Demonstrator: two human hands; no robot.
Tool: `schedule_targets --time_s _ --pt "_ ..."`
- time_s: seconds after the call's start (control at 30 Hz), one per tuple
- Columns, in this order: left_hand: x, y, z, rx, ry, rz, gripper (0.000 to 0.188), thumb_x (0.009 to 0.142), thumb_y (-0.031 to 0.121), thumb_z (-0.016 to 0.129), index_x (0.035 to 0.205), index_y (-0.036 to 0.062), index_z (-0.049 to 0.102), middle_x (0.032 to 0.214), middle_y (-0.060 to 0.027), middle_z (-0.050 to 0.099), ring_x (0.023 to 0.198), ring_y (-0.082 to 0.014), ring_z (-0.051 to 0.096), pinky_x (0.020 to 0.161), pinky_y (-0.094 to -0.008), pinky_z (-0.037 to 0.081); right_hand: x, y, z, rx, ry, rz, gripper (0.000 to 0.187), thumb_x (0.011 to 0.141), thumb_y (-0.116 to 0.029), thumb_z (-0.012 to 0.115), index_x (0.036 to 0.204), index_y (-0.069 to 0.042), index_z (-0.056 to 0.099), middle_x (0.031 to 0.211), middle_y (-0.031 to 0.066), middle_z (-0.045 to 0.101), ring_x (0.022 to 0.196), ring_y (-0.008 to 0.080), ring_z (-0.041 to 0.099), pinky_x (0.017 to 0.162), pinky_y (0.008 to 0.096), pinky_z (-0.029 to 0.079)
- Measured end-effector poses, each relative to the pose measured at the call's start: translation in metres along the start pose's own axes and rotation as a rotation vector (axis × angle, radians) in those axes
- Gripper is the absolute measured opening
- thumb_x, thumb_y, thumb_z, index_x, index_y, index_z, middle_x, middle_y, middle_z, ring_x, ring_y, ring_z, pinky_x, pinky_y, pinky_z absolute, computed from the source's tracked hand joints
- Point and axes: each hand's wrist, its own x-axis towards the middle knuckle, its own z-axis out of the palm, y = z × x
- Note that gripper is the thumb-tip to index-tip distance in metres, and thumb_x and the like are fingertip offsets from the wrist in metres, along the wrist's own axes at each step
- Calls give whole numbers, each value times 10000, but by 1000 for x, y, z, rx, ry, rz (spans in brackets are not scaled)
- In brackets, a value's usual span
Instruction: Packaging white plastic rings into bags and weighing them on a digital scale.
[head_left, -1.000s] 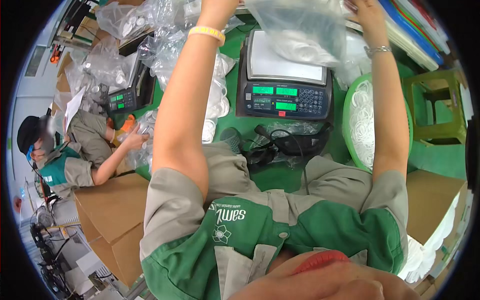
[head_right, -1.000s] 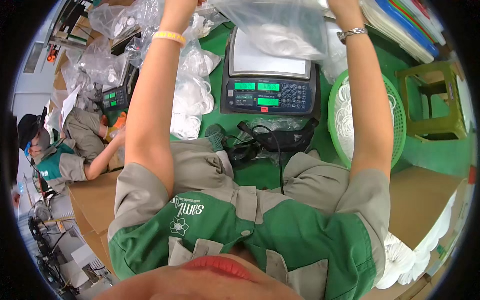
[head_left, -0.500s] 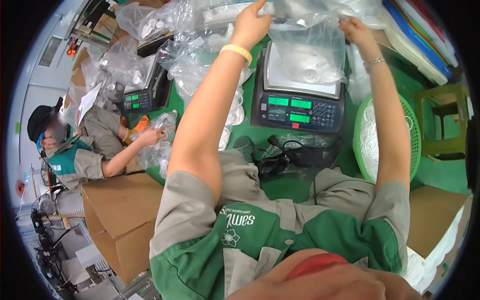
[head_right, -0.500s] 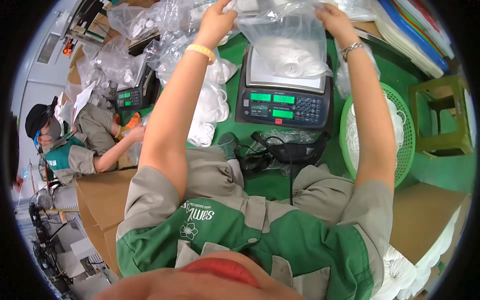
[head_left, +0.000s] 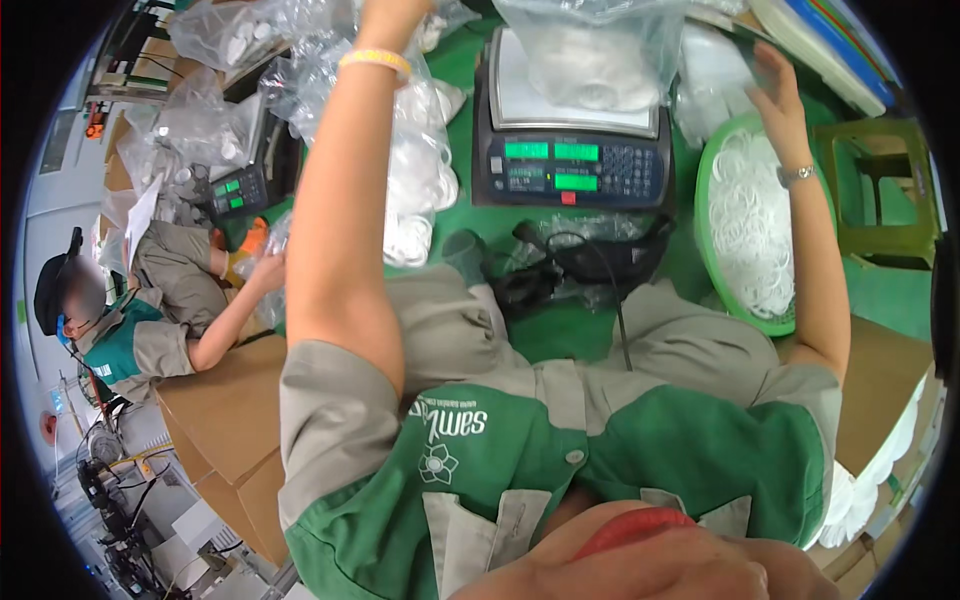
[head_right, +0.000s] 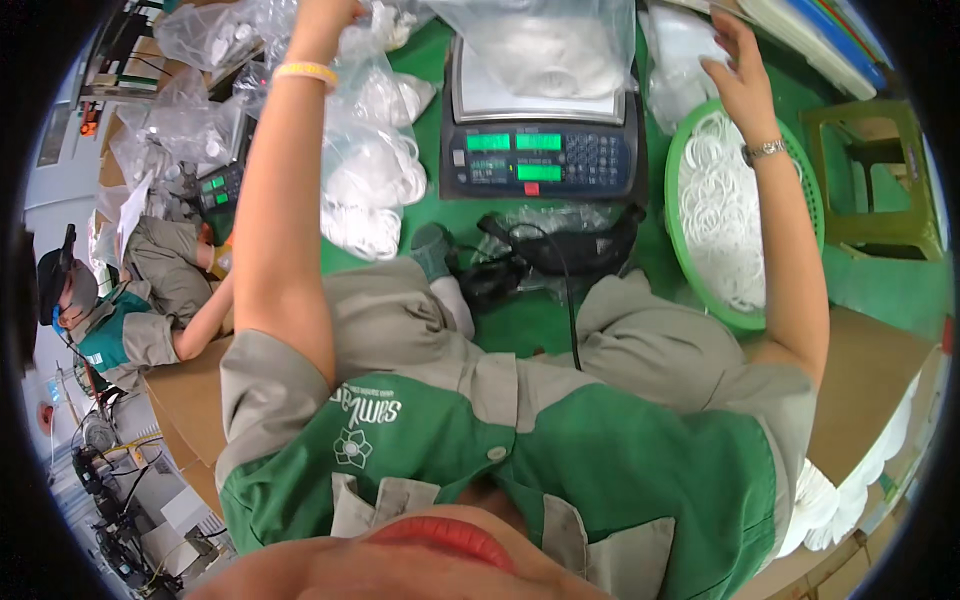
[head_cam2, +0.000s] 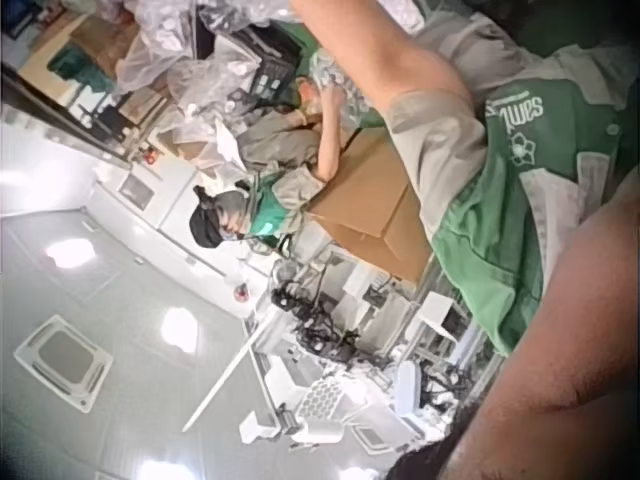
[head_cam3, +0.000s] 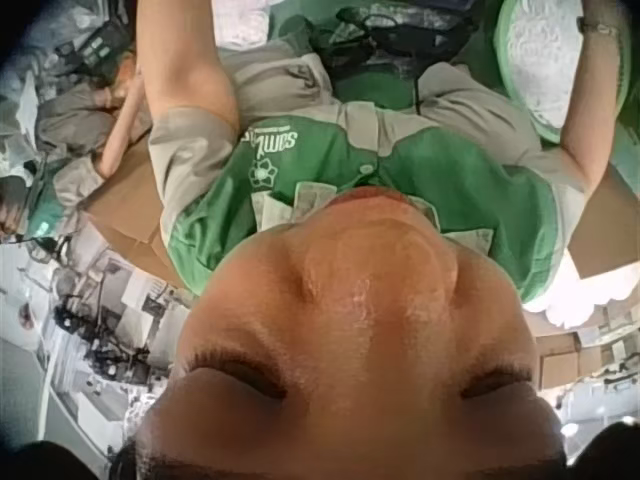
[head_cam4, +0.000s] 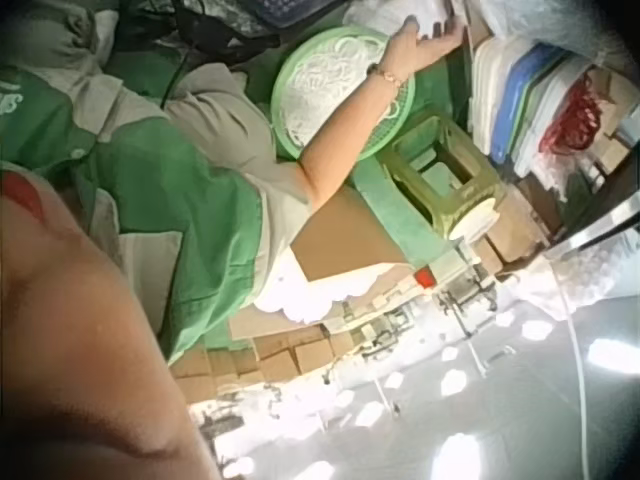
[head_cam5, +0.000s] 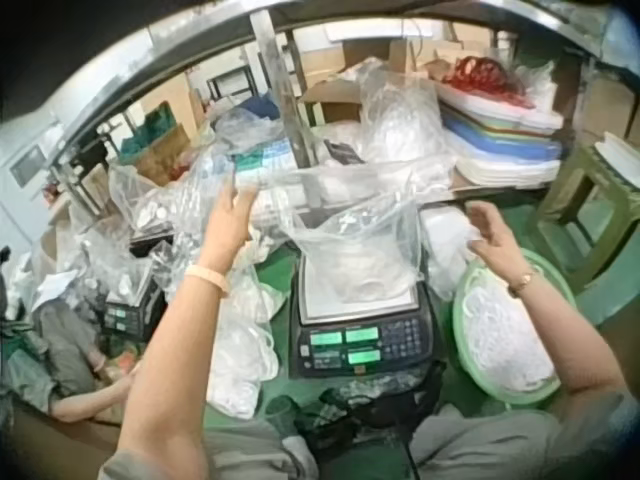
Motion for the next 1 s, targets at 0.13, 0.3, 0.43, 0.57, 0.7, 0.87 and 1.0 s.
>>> schedule_targets --time_s 0.13,0.3,0.43,0.57,0.7,0.87,1.0 --pt "19 -31 -20 -34 -123 42 660 853 438 454 1364 55 289 1103 -140 545 533 -158 475 487 -264 414 -115 102 -24 -493 -360 175 592 699 -115 663 1235 -41 422 1216 160 492 1146 346 435 987 358 336" --pt "-13 0 -21 -29 100 5 619 873 452 420 1348 68 323 1228 -96 464 545 -128 443 501 -243 392 -260 172 -26 -675 -556 503 898 593 -223 764 1337 -83 281 1312 258 350 1171 420 382 1002 407 321" --pt "-9 -8 -40 7 -42 168 531 842 352 539 1275 75 407 1204 -73 479 708 -124 484 674 -256 408 -276 150 -15 -697 -554 779 937 573 -240 767 1344 -98 254 1298 265 331 1159 425 383 982 429 343" --pt "-17 16 -33 89 -599 186 287 785 230 642 1009 54 610 1065 -76 590 1049 -190 458 894 -313 362 -284 157 -21 -758 -399 907 886 588 -243 752 1336 -157 284 1273 226 361 1142 381 416 936 444 389" --pt "-28 30 10 344 -806 72 236 749 149 634 950 27 651 937 -92 643 933 -204 563 803 -311 429 -299 167 -29 -854 -396 873 882 597 -347 744 1337 -186 291 1342 150 335 1149 354 429 920 449 401" --pt "-1 13 39 154 -405 -113 390 754 88 551 1125 -30 529 817 -79 596 667 -175 548 601 -283 449 -250 134 -55 -718 -345 910 478 714 -405 652 1104 -144 561 1179 92 528 1019 271 538 841 385 430" --pt "70 -23 29 -292 -204 -203 267 797 80 494 1044 -12 538 813 -50 517 690 -153 480 595 -274 412 -140 -54 -95 -30 66 615 192 830 -156 536 841 25 600 854 72 622 836 179 569 807 263 409"
